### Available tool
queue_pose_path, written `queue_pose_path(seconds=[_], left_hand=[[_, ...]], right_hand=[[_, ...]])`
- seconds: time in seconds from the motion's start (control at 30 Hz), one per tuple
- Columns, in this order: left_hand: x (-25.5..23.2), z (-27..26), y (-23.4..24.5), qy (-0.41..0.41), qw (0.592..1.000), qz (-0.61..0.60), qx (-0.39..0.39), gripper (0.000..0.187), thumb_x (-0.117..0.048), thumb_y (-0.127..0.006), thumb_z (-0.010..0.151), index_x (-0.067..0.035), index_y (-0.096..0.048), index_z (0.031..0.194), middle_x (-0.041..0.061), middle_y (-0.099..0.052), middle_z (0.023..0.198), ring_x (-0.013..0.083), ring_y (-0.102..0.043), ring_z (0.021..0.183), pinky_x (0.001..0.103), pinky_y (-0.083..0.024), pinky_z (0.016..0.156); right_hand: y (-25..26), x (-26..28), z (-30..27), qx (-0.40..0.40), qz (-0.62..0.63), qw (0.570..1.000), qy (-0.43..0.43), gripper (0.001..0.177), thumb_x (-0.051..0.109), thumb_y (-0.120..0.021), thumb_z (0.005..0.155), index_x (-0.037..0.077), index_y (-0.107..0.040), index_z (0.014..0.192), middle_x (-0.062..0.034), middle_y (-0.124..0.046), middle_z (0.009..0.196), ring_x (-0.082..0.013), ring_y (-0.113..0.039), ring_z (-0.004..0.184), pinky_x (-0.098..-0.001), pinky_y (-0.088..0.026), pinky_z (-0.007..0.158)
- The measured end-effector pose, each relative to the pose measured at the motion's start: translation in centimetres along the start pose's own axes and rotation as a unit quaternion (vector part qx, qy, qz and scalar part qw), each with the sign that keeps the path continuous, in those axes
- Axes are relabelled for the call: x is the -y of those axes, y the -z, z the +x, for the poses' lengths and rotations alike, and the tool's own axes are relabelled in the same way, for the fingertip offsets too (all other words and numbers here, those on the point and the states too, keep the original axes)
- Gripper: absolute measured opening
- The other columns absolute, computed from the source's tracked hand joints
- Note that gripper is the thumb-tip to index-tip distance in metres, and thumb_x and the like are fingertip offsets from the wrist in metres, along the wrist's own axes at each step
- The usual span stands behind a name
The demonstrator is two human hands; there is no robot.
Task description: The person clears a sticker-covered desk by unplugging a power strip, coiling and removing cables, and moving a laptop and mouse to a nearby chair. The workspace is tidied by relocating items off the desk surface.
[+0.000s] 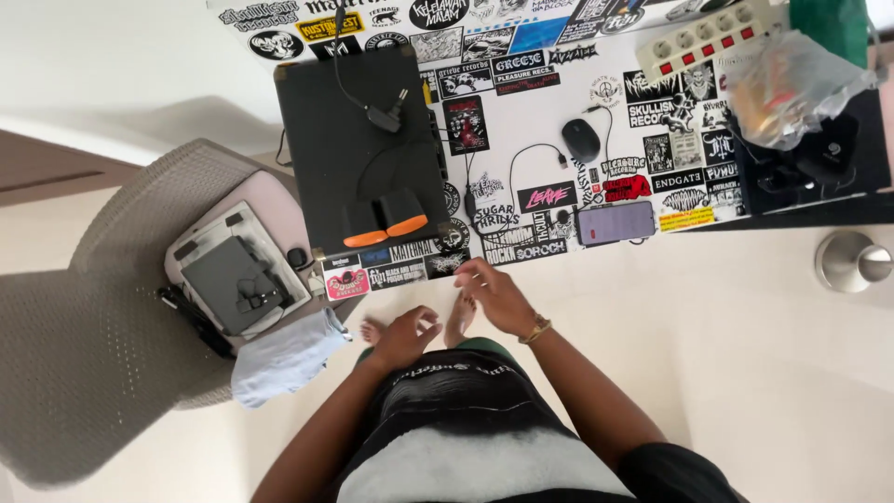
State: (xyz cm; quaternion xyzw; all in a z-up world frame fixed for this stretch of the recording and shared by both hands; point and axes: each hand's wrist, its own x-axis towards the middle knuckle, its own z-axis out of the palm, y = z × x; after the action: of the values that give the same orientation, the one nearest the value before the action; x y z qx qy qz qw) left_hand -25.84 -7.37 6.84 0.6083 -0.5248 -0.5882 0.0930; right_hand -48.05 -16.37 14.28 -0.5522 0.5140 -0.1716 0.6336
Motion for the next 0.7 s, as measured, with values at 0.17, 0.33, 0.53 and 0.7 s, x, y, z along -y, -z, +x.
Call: queue_pose_path(seconds=[0.17,0.33,0.53,0.7], left_hand=[[-4.4,0.6,0.2,-0.047,0.998,0.033,-0.002,0.036,-0.031,-0.059,0.098,-0.009,-0.064,0.126,0.015,-0.072,0.122,0.0377,-0.071,0.112,0.050,-0.057,0.094],[-5.4,1.0,2.1,-0.158,0.977,0.095,-0.103,0.022,-0.014,-0.059,0.097,-0.013,-0.067,0.118,0.012,-0.073,0.112,0.0370,-0.072,0.106,0.048,-0.058,0.089],[-3.7,2.7,7.4,-0.408,0.810,0.227,-0.355,0.015,-0.025,-0.067,0.095,-0.016,-0.073,0.105,0.005,-0.071,0.105,0.0271,-0.069,0.099,0.039,-0.054,0.089],[-7.6,1.7,14.8,-0.400,0.733,0.270,-0.479,0.046,-0.046,-0.071,0.095,-0.010,-0.069,0.123,0.015,-0.062,0.126,0.0386,-0.061,0.116,0.048,-0.047,0.102]], right_hand=[[3.3,-2.0,-0.3,-0.036,0.037,0.999,-0.016,0.030,0.033,-0.057,0.104,0.009,-0.064,0.122,-0.0159,-0.073,0.108,-0.0244,-0.071,0.092,-0.0352,-0.056,0.084],[3.3,-1.0,0.5,-0.051,0.054,0.997,-0.011,0.030,0.031,-0.059,0.104,0.007,-0.063,0.122,-0.0160,-0.073,0.107,-0.0232,-0.069,0.090,-0.0341,-0.056,0.083],[2.5,1.7,1.2,-0.049,0.014,0.999,0.010,0.029,0.028,-0.062,0.102,0.003,-0.064,0.119,-0.0187,-0.071,0.104,-0.0249,-0.070,0.089,-0.0348,-0.056,0.081],[2.1,3.8,2.3,-0.063,-0.012,0.998,-0.001,0.033,0.030,-0.064,0.101,0.002,-0.064,0.118,-0.0173,-0.071,0.105,-0.0236,-0.071,0.089,-0.0378,-0.055,0.080]])
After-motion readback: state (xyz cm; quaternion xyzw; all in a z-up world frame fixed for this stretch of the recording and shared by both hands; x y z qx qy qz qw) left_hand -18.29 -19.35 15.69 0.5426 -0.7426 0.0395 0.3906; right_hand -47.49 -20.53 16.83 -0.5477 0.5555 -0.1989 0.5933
